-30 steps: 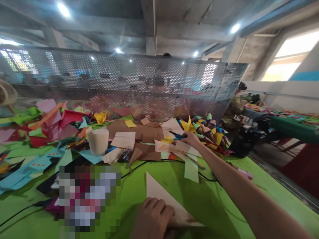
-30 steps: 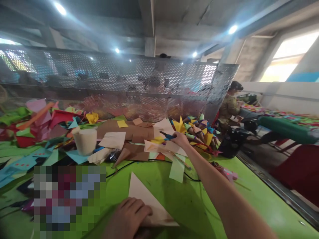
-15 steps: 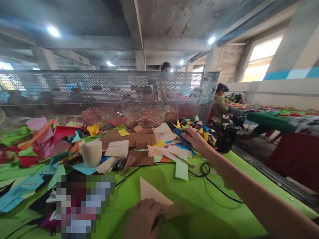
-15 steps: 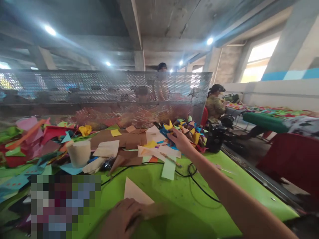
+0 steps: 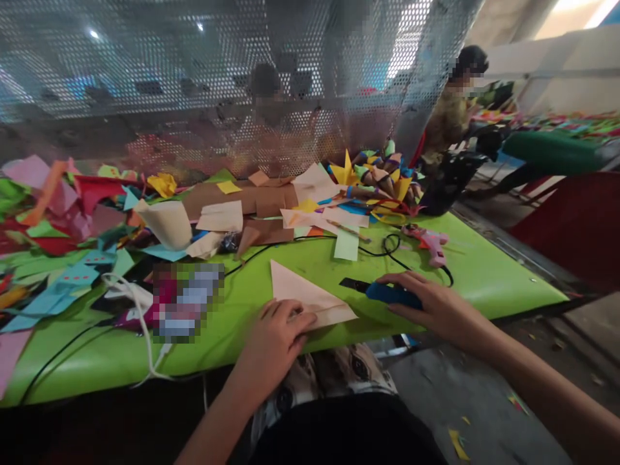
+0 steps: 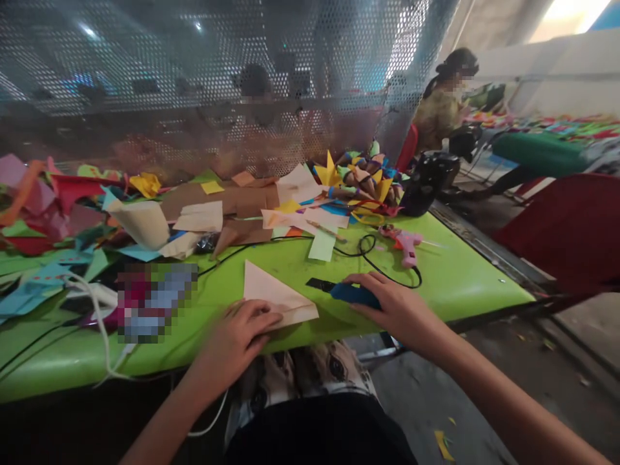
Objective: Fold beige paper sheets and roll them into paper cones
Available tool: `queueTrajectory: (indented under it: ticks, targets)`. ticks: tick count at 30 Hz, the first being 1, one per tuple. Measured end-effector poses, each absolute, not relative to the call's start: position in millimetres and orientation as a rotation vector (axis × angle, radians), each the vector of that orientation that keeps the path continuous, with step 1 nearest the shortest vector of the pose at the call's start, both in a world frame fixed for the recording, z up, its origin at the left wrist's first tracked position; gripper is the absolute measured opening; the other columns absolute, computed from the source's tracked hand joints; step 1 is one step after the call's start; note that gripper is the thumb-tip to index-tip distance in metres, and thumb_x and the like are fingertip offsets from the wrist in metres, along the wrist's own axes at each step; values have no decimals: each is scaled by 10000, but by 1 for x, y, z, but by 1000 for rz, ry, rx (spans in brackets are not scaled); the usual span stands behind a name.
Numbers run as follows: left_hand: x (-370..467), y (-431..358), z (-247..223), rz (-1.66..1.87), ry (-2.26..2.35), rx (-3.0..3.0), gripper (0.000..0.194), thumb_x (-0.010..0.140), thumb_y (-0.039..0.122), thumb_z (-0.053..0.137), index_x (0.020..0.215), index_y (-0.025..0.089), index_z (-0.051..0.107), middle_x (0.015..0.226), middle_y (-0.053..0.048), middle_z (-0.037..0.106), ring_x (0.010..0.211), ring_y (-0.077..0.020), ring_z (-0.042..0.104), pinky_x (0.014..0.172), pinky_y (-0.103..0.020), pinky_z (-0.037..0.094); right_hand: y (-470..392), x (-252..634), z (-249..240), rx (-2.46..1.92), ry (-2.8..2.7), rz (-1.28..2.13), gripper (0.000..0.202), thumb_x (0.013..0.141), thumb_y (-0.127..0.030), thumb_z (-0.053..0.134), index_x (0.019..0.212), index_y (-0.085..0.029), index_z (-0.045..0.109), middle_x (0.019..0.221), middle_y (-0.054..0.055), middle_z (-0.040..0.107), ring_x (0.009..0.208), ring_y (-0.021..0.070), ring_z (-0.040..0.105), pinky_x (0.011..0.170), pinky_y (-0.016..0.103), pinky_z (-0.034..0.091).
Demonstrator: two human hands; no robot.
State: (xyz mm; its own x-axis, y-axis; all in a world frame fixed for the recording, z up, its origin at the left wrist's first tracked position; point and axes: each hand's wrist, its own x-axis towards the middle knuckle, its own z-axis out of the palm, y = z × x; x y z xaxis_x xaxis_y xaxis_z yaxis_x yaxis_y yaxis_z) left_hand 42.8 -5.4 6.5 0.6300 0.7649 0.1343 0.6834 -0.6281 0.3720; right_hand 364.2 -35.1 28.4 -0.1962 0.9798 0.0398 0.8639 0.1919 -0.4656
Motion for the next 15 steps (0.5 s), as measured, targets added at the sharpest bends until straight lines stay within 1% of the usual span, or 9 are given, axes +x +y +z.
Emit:
queueTrajectory:
  ticks: [5,9,12,15]
  targets:
    - [43,-2,10,419,1135,2579,294,899,125,579,1141,283,635,1137,-22,610,1041,-218,550,928,-390,440,-37,362,20,-1723,-2277,299,340,949,-342,526,1287,-317,553,1179,64,624,932,234,673,747,356,517]
    - [45,5,16,425,1151,2547,180,943,219,564,1108,247,630,1096,-20,648,1021,-214,565,915,-381,430,-29,360,20,-1629,-2375,215,320,951,-314,538,1266,-298,586,1124,66,650,963,240,659,773,361,519]
    - [48,12,21,399,1190,2519,93,955,230,544,991,214,629,990,-15,668,945,-207,582,849,-353,431,-25,361,20,-1544,-2420,220,316,953,-321,541,1260,-287,607,1070,69,663,949,234,649,792,361,519]
    - [52,19,23,373,1244,2535,128,964,235,520,869,201,600,874,-7,659,861,-200,592,790,-335,423,-24,365,17,-1511,-2409,231,324,952,-328,542,1265,-298,621,1056,69,665,931,228,647,791,361,525]
